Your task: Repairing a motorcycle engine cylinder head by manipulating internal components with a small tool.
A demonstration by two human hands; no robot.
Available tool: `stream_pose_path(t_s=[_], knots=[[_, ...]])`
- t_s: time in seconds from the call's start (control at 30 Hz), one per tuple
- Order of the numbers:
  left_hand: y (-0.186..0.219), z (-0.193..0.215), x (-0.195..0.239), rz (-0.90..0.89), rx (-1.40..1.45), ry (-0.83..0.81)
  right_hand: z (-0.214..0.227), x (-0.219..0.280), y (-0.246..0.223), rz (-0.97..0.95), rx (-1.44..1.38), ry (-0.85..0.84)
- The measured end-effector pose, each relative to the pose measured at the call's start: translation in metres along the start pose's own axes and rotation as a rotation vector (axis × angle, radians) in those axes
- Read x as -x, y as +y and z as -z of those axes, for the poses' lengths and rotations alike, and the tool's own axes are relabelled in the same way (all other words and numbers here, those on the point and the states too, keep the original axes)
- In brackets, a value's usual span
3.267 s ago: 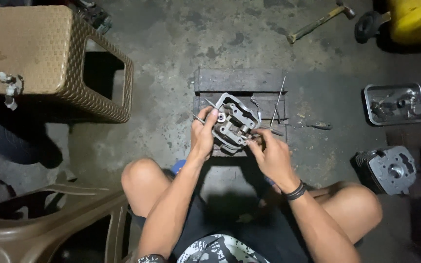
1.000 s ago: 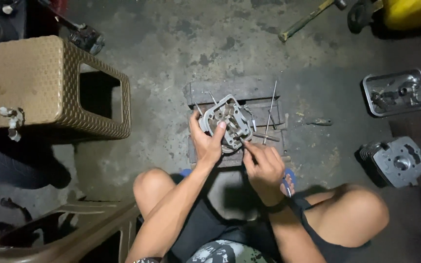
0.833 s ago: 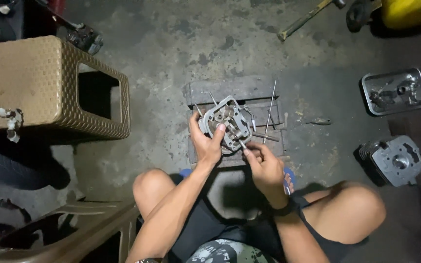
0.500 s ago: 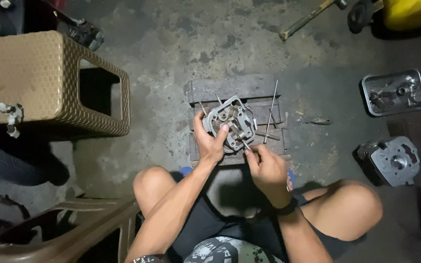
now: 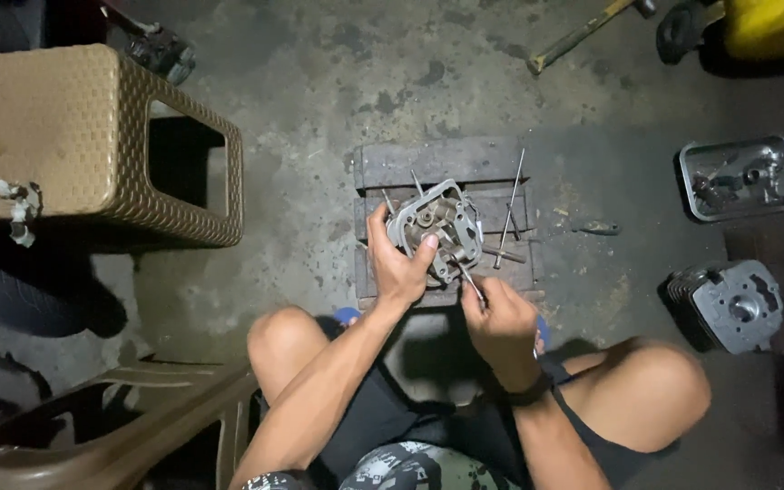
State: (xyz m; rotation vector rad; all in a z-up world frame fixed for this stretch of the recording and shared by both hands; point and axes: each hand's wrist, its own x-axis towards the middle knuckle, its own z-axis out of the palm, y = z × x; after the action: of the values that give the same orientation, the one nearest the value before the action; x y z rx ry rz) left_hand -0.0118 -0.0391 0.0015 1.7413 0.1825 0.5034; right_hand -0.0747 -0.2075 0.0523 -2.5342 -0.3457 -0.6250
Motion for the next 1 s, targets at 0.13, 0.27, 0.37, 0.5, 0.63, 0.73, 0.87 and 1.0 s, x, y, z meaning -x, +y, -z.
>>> stream_pose_path(t_s=[0.13,0.27,0.37,0.5,0.63,0.73,0.87,1.0], knots=[[-0.001,-0.001,0.000,-0.014,-0.003,-0.007,-0.018,-0.006,0.001,-0.083,-0.092,0.012],[-0.005,-0.003,-0.001,-0.028,-0.006,-0.001,-0.003,-0.010,-0.003,0.003,-0.007,0.001],[0.000,-0.004,0.000,-0.025,-0.007,-0.016,-0.017,-0.012,0.002,0.031,-0.036,0.009],[-0.001,-0.002,-0.003,-0.022,-0.021,0.001,-0.007,-0.010,-0.002,0.006,0.070,0.019],[0.003,-0.003,-0.002,-0.015,-0.047,-0.018,-0.021,-0.007,0.002,-0.026,0.085,0.038],[0.003,-0.004,-0.004,0.001,-0.007,-0.004,-0.023,-0.009,0.002,-0.026,-0.051,0.048],[0.007,-0.003,-0.006,0.004,-0.026,-0.014,-0.018,-0.015,-0.002,0.022,0.048,0.061],[0.005,-0.004,-0.004,0.010,-0.029,-0.025,-0.018,-0.018,-0.003,0.036,0.034,0.029]])
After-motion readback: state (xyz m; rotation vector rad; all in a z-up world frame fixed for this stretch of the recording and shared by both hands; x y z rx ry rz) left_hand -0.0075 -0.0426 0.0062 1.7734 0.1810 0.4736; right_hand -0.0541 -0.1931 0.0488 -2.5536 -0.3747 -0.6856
